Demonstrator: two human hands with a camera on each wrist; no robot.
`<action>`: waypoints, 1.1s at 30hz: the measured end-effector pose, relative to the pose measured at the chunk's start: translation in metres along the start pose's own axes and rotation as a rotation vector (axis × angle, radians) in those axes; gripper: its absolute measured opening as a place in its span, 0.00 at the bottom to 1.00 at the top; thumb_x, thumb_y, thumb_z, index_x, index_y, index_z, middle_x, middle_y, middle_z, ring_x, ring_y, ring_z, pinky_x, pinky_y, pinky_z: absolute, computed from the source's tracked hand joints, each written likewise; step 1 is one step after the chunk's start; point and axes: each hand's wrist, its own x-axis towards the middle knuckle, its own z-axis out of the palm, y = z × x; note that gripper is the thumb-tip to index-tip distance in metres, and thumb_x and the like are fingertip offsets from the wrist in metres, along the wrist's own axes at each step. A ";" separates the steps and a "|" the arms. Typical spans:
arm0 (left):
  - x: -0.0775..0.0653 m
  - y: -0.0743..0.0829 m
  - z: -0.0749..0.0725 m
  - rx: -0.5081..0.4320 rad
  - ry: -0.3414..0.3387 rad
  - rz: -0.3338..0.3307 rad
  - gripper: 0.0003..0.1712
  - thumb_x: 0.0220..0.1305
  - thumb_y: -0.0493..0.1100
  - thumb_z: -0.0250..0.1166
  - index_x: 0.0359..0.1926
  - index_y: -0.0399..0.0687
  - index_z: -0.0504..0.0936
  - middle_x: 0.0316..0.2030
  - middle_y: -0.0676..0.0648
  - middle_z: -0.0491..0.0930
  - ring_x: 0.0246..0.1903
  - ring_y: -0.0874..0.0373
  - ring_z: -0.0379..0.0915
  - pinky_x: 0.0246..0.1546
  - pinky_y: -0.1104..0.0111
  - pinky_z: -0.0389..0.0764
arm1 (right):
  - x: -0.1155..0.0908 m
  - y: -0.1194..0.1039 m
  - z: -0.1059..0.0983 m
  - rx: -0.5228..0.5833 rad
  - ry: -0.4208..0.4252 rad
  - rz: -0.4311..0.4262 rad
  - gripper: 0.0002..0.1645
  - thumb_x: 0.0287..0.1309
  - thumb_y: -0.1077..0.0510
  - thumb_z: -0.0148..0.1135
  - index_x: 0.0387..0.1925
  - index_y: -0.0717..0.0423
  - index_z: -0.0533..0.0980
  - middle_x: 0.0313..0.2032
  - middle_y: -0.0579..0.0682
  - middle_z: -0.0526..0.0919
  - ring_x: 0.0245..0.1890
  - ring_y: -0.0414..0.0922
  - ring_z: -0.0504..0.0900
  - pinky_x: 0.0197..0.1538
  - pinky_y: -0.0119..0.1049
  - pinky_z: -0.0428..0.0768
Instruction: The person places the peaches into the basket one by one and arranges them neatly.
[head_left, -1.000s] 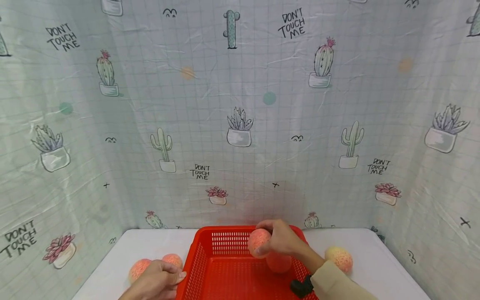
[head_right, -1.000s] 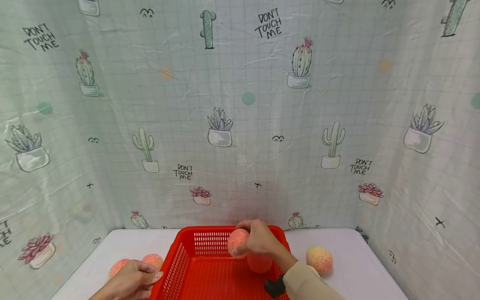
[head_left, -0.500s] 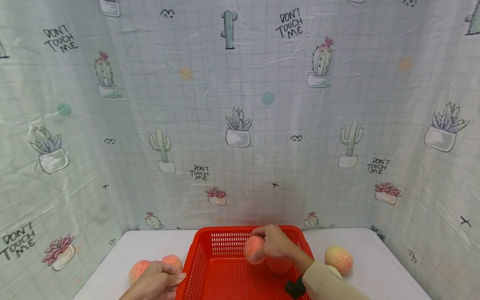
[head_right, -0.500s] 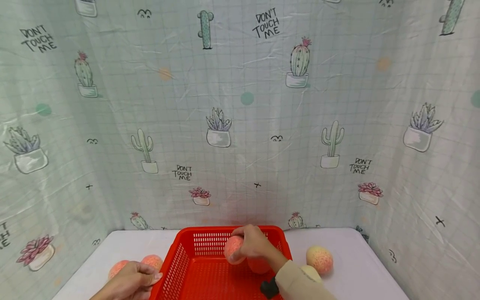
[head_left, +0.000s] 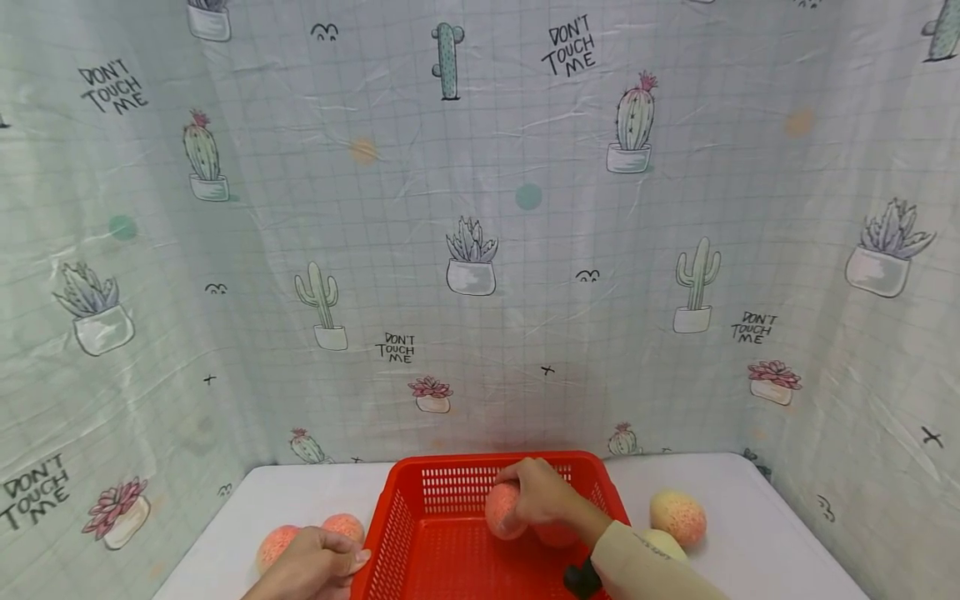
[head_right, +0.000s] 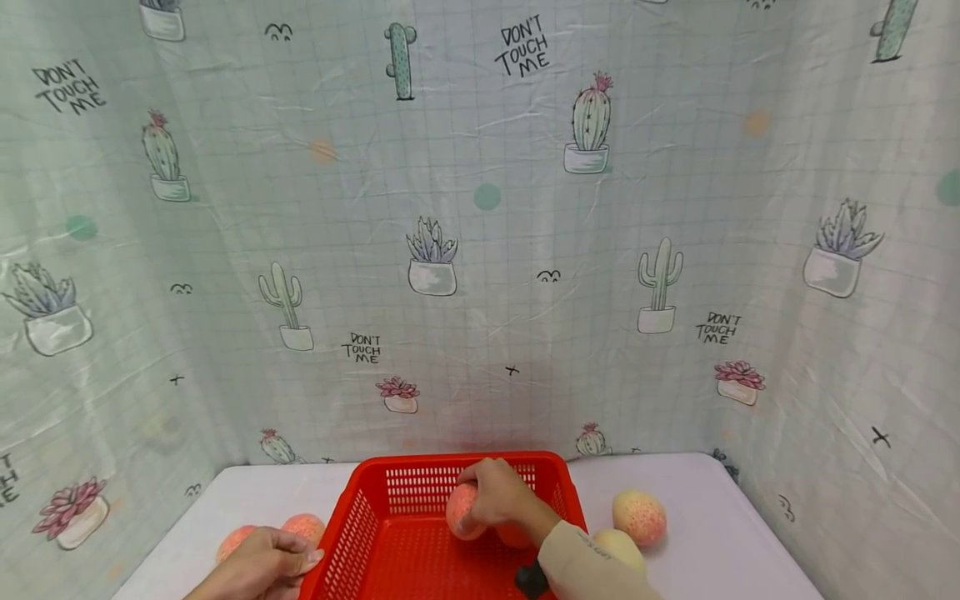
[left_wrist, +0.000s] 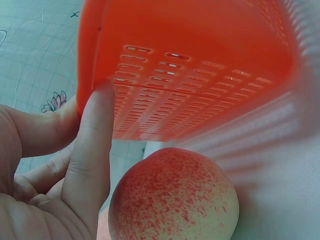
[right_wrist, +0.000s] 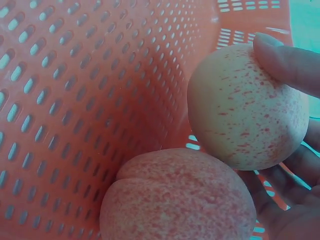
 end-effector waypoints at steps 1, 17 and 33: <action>0.000 0.000 0.001 0.002 -0.005 0.003 0.22 0.67 0.39 0.72 0.53 0.26 0.79 0.38 0.43 0.88 0.33 0.53 0.87 0.42 0.60 0.91 | -0.001 0.000 0.000 0.005 -0.001 0.012 0.35 0.36 0.60 0.86 0.53 0.57 0.86 0.44 0.48 0.89 0.40 0.46 0.81 0.47 0.51 0.88; 0.002 0.005 0.007 0.030 -0.045 0.036 0.25 0.67 0.41 0.72 0.54 0.24 0.78 0.39 0.42 0.88 0.36 0.52 0.89 0.42 0.59 0.91 | -0.011 0.009 -0.001 -0.049 -0.035 0.055 0.35 0.38 0.60 0.86 0.54 0.57 0.85 0.45 0.47 0.89 0.42 0.46 0.80 0.53 0.53 0.87; 0.002 -0.001 -0.002 0.059 -0.031 0.023 0.24 0.69 0.42 0.70 0.54 0.24 0.79 0.38 0.45 0.89 0.35 0.53 0.86 0.43 0.59 0.91 | -0.025 0.001 -0.033 -0.036 0.080 -0.022 0.37 0.44 0.53 0.85 0.58 0.58 0.83 0.55 0.53 0.87 0.60 0.57 0.81 0.66 0.63 0.77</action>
